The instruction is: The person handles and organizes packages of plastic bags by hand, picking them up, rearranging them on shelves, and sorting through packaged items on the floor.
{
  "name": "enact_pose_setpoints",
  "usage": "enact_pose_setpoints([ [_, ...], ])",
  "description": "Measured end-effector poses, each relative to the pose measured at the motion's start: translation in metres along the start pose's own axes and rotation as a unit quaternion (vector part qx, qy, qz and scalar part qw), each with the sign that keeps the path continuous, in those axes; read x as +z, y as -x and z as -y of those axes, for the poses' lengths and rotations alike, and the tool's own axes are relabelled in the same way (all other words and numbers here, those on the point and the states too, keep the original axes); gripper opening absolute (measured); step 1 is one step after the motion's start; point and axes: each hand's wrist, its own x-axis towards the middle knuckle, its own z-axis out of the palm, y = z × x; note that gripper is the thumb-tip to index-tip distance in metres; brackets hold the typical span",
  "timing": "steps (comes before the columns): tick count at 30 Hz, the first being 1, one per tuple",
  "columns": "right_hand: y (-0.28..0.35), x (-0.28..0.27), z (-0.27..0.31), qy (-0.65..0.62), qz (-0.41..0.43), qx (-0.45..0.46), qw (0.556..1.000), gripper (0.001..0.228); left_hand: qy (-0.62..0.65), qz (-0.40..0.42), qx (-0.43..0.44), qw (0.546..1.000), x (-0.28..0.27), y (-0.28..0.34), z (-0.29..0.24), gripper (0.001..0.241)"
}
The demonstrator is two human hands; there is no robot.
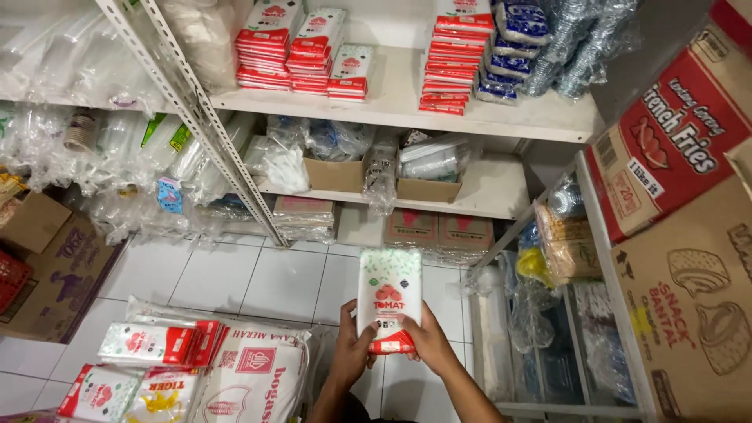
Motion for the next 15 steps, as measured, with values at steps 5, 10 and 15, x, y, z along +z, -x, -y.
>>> enact_pose_setpoints([
  [5,-0.039,0.021,0.017,-0.001,0.032,-0.045,0.998,0.043,-0.007,-0.04,0.008,0.999,-0.032,-0.048,-0.019,0.053],
  [10,-0.076,0.033,0.048,0.04,0.045,-0.052,0.997,0.05,-0.012,-0.031,0.03,0.999,-0.054,-0.101,-0.048,0.052],
  [15,-0.116,0.05,0.078,0.039,0.015,-0.098,0.994,0.069,-0.019,-0.014,0.037,0.999,-0.077,-0.151,-0.08,0.052],
])
